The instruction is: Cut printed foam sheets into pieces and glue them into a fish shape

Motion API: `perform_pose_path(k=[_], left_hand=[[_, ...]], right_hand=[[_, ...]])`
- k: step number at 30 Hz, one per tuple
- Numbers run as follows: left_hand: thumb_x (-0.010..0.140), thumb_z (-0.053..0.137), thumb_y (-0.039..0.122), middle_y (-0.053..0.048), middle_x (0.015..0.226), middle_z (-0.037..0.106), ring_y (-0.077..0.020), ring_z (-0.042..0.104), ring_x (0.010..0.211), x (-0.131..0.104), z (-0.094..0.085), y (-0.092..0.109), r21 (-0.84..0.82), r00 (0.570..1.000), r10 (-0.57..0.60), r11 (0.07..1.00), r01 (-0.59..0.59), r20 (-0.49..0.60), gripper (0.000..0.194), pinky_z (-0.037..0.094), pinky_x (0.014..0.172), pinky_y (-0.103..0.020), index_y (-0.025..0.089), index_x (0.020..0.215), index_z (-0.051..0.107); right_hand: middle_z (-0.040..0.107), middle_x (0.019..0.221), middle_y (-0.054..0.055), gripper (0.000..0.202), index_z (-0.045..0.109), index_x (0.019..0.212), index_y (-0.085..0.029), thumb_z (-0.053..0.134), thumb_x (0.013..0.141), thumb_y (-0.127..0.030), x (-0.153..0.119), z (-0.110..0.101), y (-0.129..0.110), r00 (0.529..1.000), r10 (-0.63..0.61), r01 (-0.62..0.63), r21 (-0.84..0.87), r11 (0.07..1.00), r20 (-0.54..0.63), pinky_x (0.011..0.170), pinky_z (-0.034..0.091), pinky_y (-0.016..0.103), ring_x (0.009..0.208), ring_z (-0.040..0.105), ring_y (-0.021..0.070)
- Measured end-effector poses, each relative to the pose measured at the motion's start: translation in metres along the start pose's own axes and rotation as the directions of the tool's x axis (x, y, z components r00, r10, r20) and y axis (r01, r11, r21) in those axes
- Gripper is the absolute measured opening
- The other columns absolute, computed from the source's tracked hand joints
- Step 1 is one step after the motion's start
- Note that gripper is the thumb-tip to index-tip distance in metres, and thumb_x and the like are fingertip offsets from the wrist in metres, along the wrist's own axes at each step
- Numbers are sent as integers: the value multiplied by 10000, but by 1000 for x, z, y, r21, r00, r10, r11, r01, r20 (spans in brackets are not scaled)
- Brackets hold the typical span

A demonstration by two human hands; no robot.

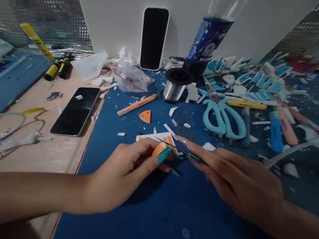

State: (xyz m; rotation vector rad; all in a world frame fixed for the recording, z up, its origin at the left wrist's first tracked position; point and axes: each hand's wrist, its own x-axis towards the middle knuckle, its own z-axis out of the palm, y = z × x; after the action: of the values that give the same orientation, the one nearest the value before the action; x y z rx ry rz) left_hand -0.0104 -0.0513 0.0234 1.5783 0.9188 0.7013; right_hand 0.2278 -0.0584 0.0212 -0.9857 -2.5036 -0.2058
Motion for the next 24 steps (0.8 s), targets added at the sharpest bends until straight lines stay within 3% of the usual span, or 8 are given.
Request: perform_pose_path(k=[5, 24], left_hand=[[982, 418, 227, -40, 1009, 687, -123, 670, 957, 1, 0, -3, -119, 997, 51, 992, -44, 58, 184, 540, 837, -212, 180, 1078, 568], [967, 417, 152, -22, 984, 681, -91, 654, 935, 0, -1, -8, -88, 992, 108, 991, -103, 60, 168, 486, 832, -168, 188, 1033, 568]], right_hand=[[586, 693, -9, 526, 314, 1469, -249, 401, 955, -171, 0, 2, 6, 999, -39, 39, 33, 999, -9, 530, 435, 195, 569, 554, 105], [543, 661, -15, 533, 359, 1439, -236, 409, 926, -101, -5, 2, 7, 998, -53, 53, 2, 999, 25, 511, 386, 222, 559, 500, 110]])
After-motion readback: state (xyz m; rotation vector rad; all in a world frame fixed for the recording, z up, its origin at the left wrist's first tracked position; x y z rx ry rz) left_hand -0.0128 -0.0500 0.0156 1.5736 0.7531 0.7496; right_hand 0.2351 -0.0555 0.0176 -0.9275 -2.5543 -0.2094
